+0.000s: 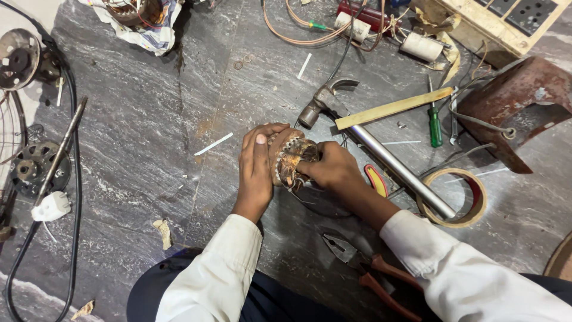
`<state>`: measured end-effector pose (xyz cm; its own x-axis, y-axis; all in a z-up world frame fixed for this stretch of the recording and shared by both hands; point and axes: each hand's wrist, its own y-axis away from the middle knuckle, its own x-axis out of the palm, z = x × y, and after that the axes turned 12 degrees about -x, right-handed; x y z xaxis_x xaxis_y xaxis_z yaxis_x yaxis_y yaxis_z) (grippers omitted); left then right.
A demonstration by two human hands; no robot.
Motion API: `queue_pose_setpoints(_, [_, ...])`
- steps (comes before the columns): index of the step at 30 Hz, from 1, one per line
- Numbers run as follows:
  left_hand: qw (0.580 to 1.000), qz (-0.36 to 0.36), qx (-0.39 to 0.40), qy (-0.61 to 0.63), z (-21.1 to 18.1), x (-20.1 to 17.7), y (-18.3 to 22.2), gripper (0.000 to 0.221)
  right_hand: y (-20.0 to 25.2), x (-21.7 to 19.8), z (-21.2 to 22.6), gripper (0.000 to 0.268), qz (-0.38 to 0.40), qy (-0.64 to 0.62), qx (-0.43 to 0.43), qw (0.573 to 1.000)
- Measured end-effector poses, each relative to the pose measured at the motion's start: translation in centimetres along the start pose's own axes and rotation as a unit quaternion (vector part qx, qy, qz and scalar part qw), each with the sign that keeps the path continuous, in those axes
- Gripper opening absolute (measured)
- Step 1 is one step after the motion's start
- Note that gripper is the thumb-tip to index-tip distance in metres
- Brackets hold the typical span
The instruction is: The person sits on the floor and works on a motor stator, inserting white insulating tubes into the copper windings and adjusting the wires by hand. The person rotates the stator to access different slots and continues to fit the tubes into place.
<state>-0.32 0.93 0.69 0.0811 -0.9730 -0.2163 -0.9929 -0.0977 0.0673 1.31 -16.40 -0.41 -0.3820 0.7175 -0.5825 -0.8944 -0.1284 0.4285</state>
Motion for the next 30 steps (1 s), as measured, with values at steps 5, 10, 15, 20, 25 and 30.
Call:
queue_pose_setpoints(5, [1.0, 0.002, -0.013, 0.018, 0.5, 0.3, 0.0, 0.054, 1.8, -0.5, -1.1, 0.049, -0.045, -0.118, -0.174, 0.977])
queue_pose_setpoints(10, [1.0, 0.002, 0.001, 0.027, 0.3, 0.3, -0.2, 0.054, 0.5, -0.3, 0.0, 0.041, -0.01, -0.104, -0.04, 0.994])
queue_pose_setpoints(15, [0.996, -0.033, -0.01, -0.077, 0.1, 0.1, -0.2, 0.055, -0.7, -1.9, -0.6, 0.03, 0.1, -0.28, -0.005, 0.955])
queue_pose_setpoints(20, [0.98, -0.056, -0.081, -0.172, 0.0, 0.3, 0.5, 0.058, 0.4, -4.2, -0.2, 0.033, 0.057, -0.268, -0.091, 0.958])
queue_pose_setpoints(25, [0.983, -0.013, -0.108, -0.151, 0.3, 0.2, 0.8, 0.086, 3.8, -6.0, 2.4, 0.047, -0.018, -0.085, -0.258, 0.962])
queue_pose_setpoints(30, [0.988, 0.053, -0.143, -0.029, 1.3, 0.1, 0.3, 0.09, 5.5, -4.2, 4.0, 0.055, -0.015, 0.104, -0.149, 0.983])
